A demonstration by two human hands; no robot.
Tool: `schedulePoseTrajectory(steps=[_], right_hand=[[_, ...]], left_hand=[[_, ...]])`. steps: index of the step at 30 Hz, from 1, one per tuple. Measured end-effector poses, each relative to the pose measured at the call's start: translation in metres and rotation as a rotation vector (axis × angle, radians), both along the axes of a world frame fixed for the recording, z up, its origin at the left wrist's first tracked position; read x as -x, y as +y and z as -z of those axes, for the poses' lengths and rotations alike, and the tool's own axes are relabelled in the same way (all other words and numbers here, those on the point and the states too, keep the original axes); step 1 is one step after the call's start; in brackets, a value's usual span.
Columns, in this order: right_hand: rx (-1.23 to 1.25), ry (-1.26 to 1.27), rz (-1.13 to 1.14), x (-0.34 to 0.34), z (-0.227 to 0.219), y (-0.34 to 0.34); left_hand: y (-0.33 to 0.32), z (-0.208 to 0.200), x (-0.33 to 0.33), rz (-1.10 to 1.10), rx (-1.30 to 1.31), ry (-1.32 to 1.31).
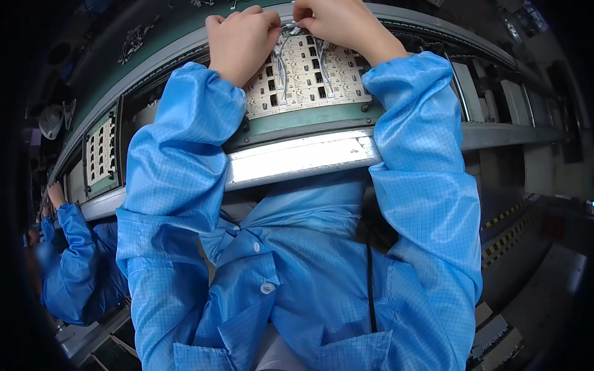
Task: Assembling electronic components onto circuit board panels at a manual assembly station.
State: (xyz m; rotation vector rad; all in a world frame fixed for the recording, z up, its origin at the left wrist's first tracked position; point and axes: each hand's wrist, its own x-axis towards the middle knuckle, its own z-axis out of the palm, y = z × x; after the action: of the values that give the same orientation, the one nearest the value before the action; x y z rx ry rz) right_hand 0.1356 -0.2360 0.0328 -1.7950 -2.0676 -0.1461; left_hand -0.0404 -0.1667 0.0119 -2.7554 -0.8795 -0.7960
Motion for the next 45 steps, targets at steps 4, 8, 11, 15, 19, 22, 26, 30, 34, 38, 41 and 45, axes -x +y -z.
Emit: schedulePoseTrajectory(steps=[4,8,11,15,19,22,26,30,34,38,41,45], right_hand=[[0.017,-0.038,0.028,-0.001,-0.002,-0.001],[-0.016,-0.012,0.050,0.000,0.002,0.003],[-0.277,0.099,-0.277,-0.013,0.015,0.002],[-0.019,-0.062,0.015,0.001,0.002,0.006],[-0.034,-0.007,0.015,-0.016,0.016,0.010],[-0.058,0.003,0.010,-0.010,0.011,0.008],[0.005,0.063,-0.051,-0.006,0.007,0.006],[0.096,0.113,0.008,-0.007,0.002,0.005],[0.143,0.132,0.060,-0.014,0.008,0.010],[-0.139,0.154,-0.044,-0.029,0.022,0.007],[-0.201,0.208,-0.199,-0.031,0.019,0.003],[0.025,0.050,0.082,-0.011,-0.010,-0.002]], left_hand=[[-0.006,0.006,-0.002,-0.051,-0.015,0.008],[-0.009,0.001,-0.003,-0.011,0.065,-0.042],[-0.019,-0.021,-0.010,-0.024,0.192,0.028],[-0.007,0.002,-0.020,-0.097,0.148,-0.003],[-0.002,0.008,-0.023,-0.076,0.148,0.014],[0.000,-0.005,-0.014,-0.023,0.305,0.050],[0.004,-0.005,-0.010,-0.035,0.440,-0.126],[-0.005,-0.001,-0.013,-0.100,0.255,-0.050],[0.001,0.018,-0.016,0.062,0.148,-0.101],[-0.003,0.014,-0.016,0.079,0.090,-0.038],[0.000,0.018,-0.016,0.091,0.035,-0.068],[-0.003,0.012,-0.013,0.088,0.083,-0.033]])
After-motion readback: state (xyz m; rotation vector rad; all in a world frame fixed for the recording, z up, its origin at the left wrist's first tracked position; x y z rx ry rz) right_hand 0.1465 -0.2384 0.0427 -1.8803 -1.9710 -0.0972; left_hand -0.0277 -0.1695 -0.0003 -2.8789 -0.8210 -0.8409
